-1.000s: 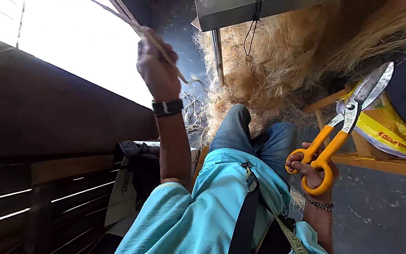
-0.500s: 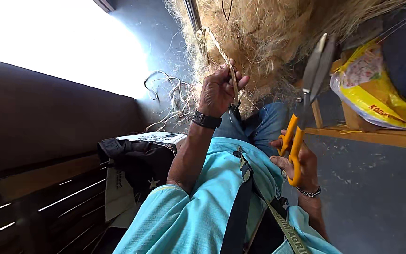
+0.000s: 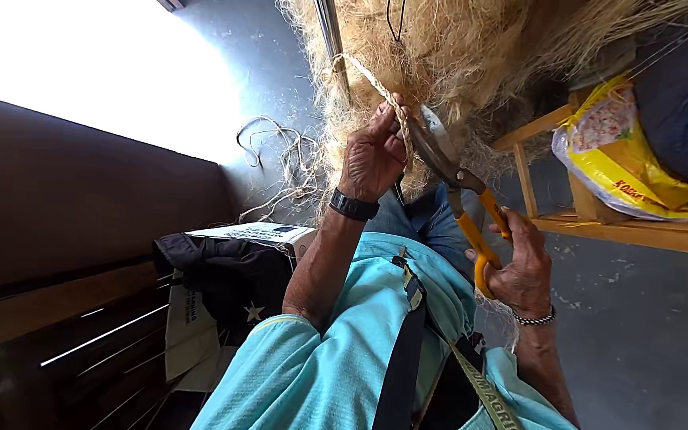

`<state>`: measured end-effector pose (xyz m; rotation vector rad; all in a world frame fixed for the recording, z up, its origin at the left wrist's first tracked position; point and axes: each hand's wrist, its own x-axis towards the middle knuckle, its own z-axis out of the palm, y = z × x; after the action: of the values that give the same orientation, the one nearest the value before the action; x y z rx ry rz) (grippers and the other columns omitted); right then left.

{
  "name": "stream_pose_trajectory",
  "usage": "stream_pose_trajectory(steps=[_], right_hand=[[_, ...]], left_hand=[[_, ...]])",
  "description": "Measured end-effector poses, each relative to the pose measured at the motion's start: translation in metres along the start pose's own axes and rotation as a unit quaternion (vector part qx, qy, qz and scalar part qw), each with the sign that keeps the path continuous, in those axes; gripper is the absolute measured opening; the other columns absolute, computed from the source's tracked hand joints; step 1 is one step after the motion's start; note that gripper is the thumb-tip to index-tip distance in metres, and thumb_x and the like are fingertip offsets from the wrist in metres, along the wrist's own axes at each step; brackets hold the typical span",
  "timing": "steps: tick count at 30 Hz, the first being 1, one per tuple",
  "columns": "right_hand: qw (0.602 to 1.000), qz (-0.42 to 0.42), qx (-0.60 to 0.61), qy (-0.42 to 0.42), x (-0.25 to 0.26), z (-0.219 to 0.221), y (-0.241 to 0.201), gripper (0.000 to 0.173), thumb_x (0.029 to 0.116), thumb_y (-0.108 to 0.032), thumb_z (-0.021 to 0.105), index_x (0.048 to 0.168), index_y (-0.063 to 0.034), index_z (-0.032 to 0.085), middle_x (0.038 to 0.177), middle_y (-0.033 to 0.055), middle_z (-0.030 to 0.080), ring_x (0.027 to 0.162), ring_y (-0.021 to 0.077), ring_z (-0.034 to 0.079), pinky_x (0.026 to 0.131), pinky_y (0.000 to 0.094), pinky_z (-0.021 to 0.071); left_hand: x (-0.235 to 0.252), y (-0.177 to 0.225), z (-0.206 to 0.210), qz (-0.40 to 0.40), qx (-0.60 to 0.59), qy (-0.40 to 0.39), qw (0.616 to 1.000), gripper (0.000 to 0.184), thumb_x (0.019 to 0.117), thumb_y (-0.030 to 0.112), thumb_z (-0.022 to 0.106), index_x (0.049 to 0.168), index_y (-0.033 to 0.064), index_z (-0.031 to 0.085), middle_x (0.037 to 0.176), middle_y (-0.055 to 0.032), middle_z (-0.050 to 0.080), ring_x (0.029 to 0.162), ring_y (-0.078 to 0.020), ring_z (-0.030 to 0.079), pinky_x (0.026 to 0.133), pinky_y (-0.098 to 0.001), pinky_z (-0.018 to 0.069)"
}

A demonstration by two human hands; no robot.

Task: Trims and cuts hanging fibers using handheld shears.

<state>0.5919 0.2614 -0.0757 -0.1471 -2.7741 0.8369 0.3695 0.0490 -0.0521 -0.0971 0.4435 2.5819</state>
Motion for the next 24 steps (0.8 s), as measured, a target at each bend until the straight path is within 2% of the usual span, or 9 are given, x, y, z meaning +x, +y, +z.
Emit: stream_pose_trajectory(steps=[3,8,13,17,19,21,24], right_hand=[[1.0,-0.013,-0.022,0.0,0.001,-0.003,0.002,0.079,0.0805,-0.038,0.074,0.142,0.0054,0.052,0.116,0.0239,0.067,0.104,0.0385,0.064,0.094,0.0574,0.0465],[0.999,-0.014,-0.044,0.001,0.001,-0.008,0.001,0.079,0.0815,-0.041,0.074,0.142,0.0054,0.052,0.114,0.023,0.068,0.103,0.0386,0.064,0.094,0.0576,0.0453],[0.998,-0.011,-0.055,0.006,0.002,-0.014,0.002,0.078,0.0826,-0.042,0.074,0.14,0.006,0.053,0.11,0.0211,0.071,0.101,0.0371,0.065,0.094,0.057,0.0454],[0.998,-0.013,-0.06,0.002,0.002,-0.019,0.005,0.076,0.0833,-0.04,0.075,0.14,0.0061,0.054,0.109,0.0204,0.071,0.1,0.0367,0.066,0.095,0.0575,0.0447],[0.998,-0.013,-0.061,0.003,0.001,-0.021,0.007,0.074,0.0822,-0.037,0.075,0.139,0.0062,0.055,0.107,0.0197,0.072,0.098,0.0364,0.066,0.093,0.058,0.0455],[0.998,-0.011,-0.059,0.004,0.0,-0.022,0.008,0.073,0.0818,-0.036,0.076,0.138,0.0056,0.057,0.105,0.0185,0.072,0.095,0.035,0.066,0.09,0.0574,0.046],[0.999,-0.012,-0.051,0.003,0.0,-0.022,0.009,0.072,0.0829,-0.039,0.076,0.136,0.0059,0.059,0.102,0.0172,0.073,0.09,0.0317,0.067,0.085,0.0527,0.0486]], left_hand=[[0.002,-0.001,-0.001,0.01,-0.001,-0.02,1.0,0.022,0.1085,0.012,0.034,0.111,0.0105,0.057,0.099,-0.0065,0.066,0.09,-0.0143,0.067,0.081,-0.0281,0.0575],[0.002,-0.005,0.001,0.029,-0.002,-0.035,0.999,0.018,0.1078,0.01,0.037,0.108,0.0102,0.055,0.097,-0.0068,0.066,0.082,-0.0122,0.068,0.068,-0.0235,0.0572],[0.002,-0.013,0.002,0.055,0.024,-0.036,0.998,0.017,0.1041,0.005,0.043,0.098,0.011,0.057,0.086,-0.0039,0.064,0.074,-0.01,0.063,0.068,-0.0229,0.0548],[0.003,-0.015,0.003,0.048,0.034,-0.041,0.997,0.016,0.1053,0.005,0.043,0.103,0.0117,0.057,0.088,-0.0029,0.064,0.075,-0.0087,0.063,0.069,-0.0217,0.0549],[0.004,-0.016,0.003,0.043,0.032,-0.039,0.998,0.016,0.1051,0.004,0.043,0.103,0.0115,0.057,0.087,-0.0034,0.065,0.074,-0.0092,0.064,0.069,-0.0224,0.0555],[0.004,-0.017,0.003,0.039,0.025,-0.042,0.998,0.016,0.1044,0.003,0.044,0.102,0.0108,0.058,0.088,-0.0048,0.067,0.078,-0.0112,0.067,0.074,-0.0252,0.0575],[0.005,-0.019,0.001,0.035,0.021,-0.048,0.998,0.015,0.1041,0.003,0.046,0.102,0.0098,0.059,0.09,-0.0065,0.068,0.08,-0.0127,0.069,0.074,-0.0265,0.0594]])
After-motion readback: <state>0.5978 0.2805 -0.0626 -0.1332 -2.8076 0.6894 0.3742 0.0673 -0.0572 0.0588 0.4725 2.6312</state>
